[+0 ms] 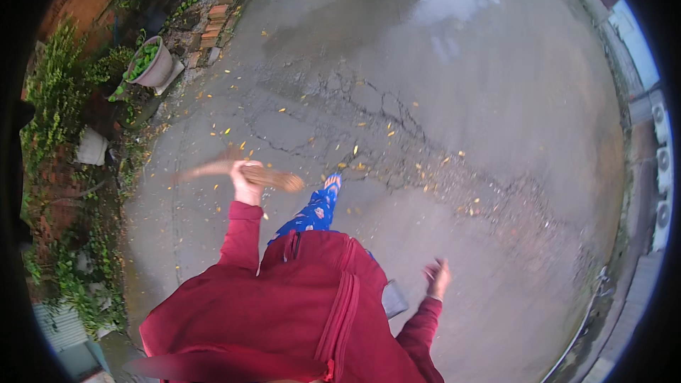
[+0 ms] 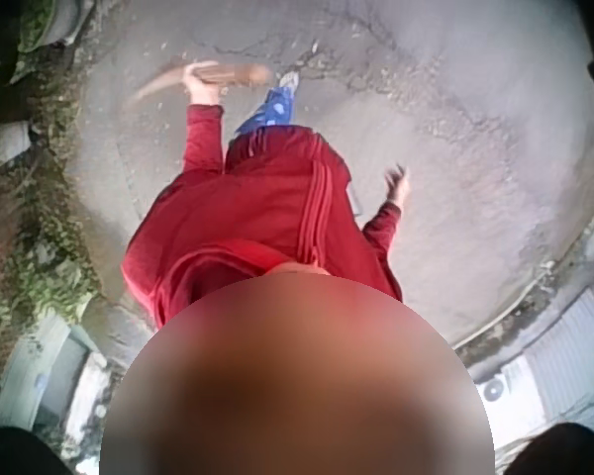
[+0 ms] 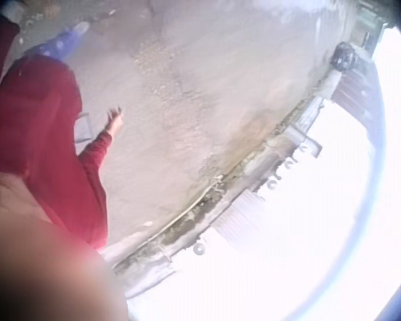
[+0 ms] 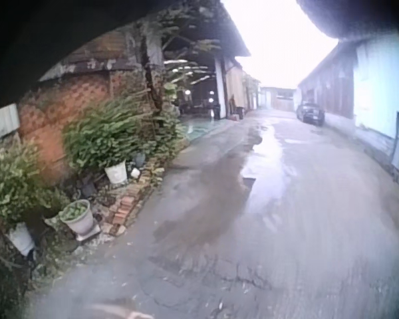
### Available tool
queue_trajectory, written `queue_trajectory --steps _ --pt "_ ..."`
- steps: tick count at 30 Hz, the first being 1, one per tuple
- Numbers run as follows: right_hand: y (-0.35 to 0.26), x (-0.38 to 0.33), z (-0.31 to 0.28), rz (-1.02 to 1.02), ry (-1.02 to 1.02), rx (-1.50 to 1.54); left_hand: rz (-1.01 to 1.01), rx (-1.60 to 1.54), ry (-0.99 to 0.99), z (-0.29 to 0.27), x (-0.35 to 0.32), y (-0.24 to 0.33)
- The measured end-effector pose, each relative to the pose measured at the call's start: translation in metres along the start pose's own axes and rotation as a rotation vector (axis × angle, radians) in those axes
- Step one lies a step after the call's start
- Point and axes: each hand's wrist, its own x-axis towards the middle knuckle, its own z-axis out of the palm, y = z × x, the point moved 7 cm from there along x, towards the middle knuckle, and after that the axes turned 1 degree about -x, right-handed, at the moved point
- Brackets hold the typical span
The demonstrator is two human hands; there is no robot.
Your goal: The person sweeps scattered leaves on a wet concrete surface using a traditional straw broom and a dustpan. They gather leaves into piles, scoop them into the dustpan, and deposit the collected leaves into a green waste bin.
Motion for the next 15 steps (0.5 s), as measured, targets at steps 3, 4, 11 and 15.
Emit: queue_trajectory --steps 3,4,11,15 --pt "-0.143 -0.006 0.255 0.015 -0.603 -0.077 -0.27 -0.031 0.097 0.062 0.058 -0.088" --pt "-0.171 -0.019 0.322 0.057 -0.767 -0.146 -0.317 0.104 0.079 0.082 0.069 -0.111" --pt "-0.24 0.003 0.502 0.326 -0.719 -0.172 -0.554 0.705 -0.16 0.2 0.148 -0.279" --pt "-0.242 0.108 0.498 0.295 -0.461 -0.213 -0.656 0.738 -0.335 0.22 0.2 -0.403"
